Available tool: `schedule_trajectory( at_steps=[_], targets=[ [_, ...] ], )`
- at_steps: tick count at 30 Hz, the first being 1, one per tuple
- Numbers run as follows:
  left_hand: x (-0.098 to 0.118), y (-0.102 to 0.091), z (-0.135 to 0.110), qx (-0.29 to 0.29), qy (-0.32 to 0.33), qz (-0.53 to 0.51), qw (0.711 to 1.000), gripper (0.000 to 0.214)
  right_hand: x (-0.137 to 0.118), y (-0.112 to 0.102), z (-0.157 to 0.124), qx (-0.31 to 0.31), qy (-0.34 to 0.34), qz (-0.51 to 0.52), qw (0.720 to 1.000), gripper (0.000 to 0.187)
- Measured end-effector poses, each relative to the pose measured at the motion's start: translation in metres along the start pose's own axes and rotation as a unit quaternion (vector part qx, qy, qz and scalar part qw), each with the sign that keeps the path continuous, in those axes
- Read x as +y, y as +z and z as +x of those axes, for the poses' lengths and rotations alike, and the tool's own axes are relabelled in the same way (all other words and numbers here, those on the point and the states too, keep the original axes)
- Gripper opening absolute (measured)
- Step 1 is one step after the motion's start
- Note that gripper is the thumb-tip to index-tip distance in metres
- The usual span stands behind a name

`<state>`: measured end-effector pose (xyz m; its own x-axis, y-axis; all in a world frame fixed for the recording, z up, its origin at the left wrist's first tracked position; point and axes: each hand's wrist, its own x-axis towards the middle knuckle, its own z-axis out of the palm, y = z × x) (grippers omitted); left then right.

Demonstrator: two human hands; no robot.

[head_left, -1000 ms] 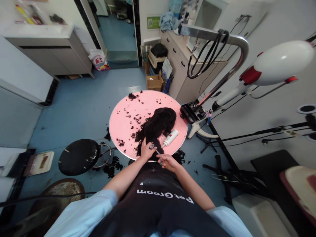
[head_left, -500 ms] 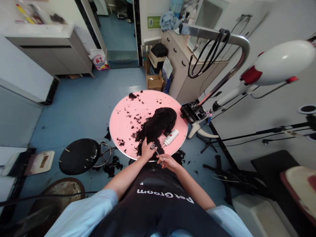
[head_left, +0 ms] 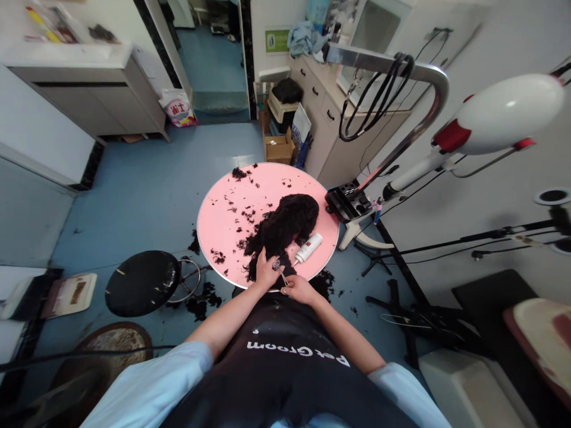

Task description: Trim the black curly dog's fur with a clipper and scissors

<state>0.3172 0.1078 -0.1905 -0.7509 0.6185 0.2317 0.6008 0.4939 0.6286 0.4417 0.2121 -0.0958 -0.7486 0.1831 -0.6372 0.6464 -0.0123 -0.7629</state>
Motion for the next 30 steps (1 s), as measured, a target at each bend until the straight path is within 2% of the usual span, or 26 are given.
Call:
schedule_trajectory(
  at_steps=[6,11,15,21,30],
  targets=[
    [-0.002,0.000,-0.001,-0.005,-0.012,-0.016,1.000,0.036,0.000,-0.003,-0.011,-0.015,0.003,-0.016,1.000,0.012],
    [0.000,-0.001,-0.001,-0.010,-0.017,-0.013,1.000,0.034,-0.003,-0.003,-0.004,0.008,0.008,-0.015,1.000,0.011],
    [-0.001,-0.001,0.000,-0.011,-0.019,-0.018,1.000,0.035,-0.004,0.002,0.001,-0.007,0.002,0.024,1.000,0.009],
    [-0.003,-0.002,-0.001,-0.016,-0.034,-0.025,0.999,0.033,0.010,-0.002,-0.008,-0.030,0.023,0.118,0.992,0.039],
    [-0.001,-0.004,0.000,-0.019,-0.055,-0.032,0.998,0.030,0.019,-0.001,0.002,-0.050,0.037,0.235,0.970,0.048]
  ],
)
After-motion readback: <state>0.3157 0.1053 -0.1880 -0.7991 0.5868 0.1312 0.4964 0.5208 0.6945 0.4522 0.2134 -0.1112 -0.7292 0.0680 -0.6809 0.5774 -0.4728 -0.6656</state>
